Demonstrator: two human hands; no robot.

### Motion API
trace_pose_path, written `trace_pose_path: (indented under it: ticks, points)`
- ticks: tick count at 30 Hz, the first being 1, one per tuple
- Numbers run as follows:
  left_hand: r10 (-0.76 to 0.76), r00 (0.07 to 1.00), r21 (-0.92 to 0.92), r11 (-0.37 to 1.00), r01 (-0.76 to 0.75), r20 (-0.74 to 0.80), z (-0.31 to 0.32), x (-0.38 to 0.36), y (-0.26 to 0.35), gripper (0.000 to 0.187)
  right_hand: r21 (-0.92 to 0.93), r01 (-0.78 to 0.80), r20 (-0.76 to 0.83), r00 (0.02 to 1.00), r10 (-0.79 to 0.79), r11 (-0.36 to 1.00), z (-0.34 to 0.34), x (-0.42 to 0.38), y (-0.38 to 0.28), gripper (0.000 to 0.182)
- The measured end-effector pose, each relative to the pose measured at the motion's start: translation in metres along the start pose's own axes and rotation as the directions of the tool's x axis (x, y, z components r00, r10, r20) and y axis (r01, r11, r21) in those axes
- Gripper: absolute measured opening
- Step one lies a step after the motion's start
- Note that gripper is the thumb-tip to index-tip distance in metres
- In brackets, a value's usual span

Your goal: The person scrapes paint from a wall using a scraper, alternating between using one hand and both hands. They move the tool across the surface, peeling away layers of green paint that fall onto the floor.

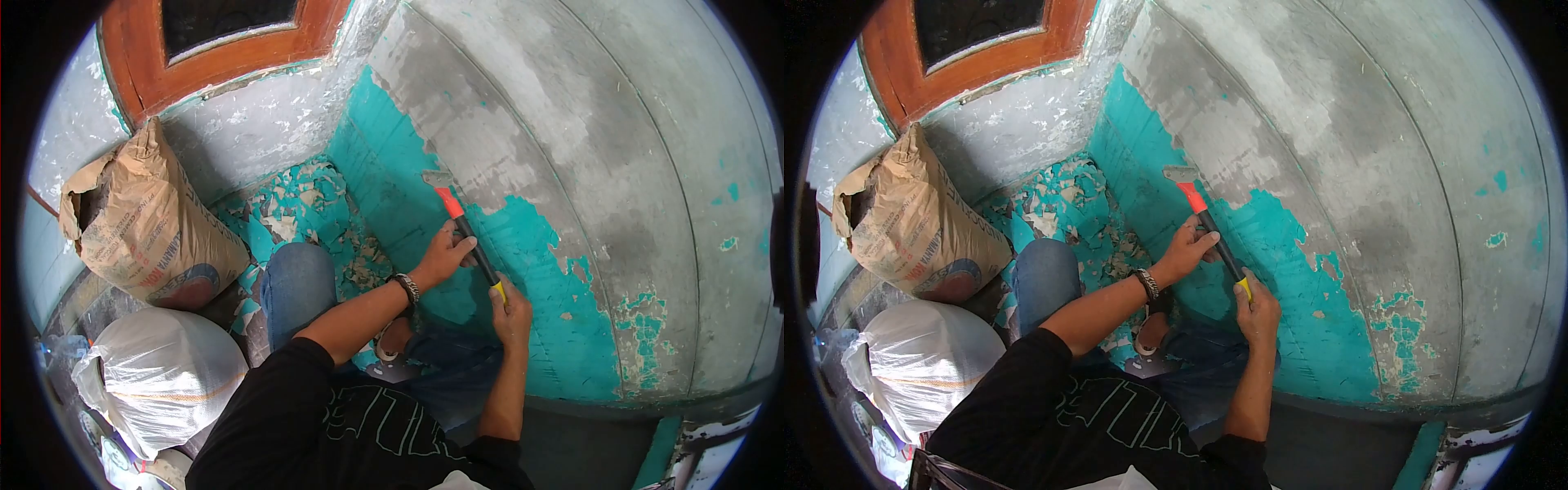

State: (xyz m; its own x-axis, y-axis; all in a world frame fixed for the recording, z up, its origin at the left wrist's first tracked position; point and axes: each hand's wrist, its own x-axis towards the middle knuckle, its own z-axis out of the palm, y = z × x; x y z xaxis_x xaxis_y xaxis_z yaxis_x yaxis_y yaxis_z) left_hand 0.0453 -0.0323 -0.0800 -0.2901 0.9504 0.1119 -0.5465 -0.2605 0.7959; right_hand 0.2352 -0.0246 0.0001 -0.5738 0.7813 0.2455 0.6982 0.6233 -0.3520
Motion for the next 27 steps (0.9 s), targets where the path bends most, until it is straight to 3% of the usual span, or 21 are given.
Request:
trace_pose_path:
  ticks: [11,13,14,16,19,23,25,27]
  points:
    - [-0.028,1.000,0.008,1.000,0.028,0.006,-0.001,0.003,0.006,0.031,-0.051,0.032,-0.042,0.999,-0.034,0.998,0.006,0.003,0.006,0.035]
    - [-0.041,0.999,0.017,0.999,0.041,-0.001,-0.001,0.003,0.016,0.028,0.233,-0.191,0.156,0.975,0.157,0.954,0.007,0.006,0.005,0.035]
    - [-0.043,0.999,0.018,0.999,0.043,0.003,0.001,0.001,0.015,0.028,0.233,-0.193,0.154,0.975,0.160,0.953,0.005,0.004,0.006,0.035]
    - [0.108,0.993,0.064,0.992,-0.105,-0.050,0.001,-0.002,0.017,0.025,0.496,-0.315,0.307,0.935,0.176,0.809,0.000,0.005,0.007,0.036]
    - [0.100,0.995,0.065,0.993,-0.100,0.000,0.007,-0.004,0.020,0.025,0.546,-0.389,0.326,0.914,0.240,0.742,-0.003,-0.001,0.007,0.038]
    - [0.074,0.997,0.093,0.993,-0.075,0.015,0.006,-0.001,0.016,0.025,0.503,-0.236,0.157,0.971,0.180,0.831,0.010,-0.003,0.009,0.039]
    - [0.052,0.999,0.070,0.996,-0.051,-0.006,0.002,0.000,0.014,0.025,0.332,-0.109,0.047,0.994,0.099,0.937,0.014,-0.001,0.008,0.035]
    - [0.051,0.999,0.089,0.995,-0.050,-0.009,0.001,0.001,0.013,0.026,0.281,-0.092,0.025,0.996,0.088,0.955,0.014,0.001,0.005,0.035]
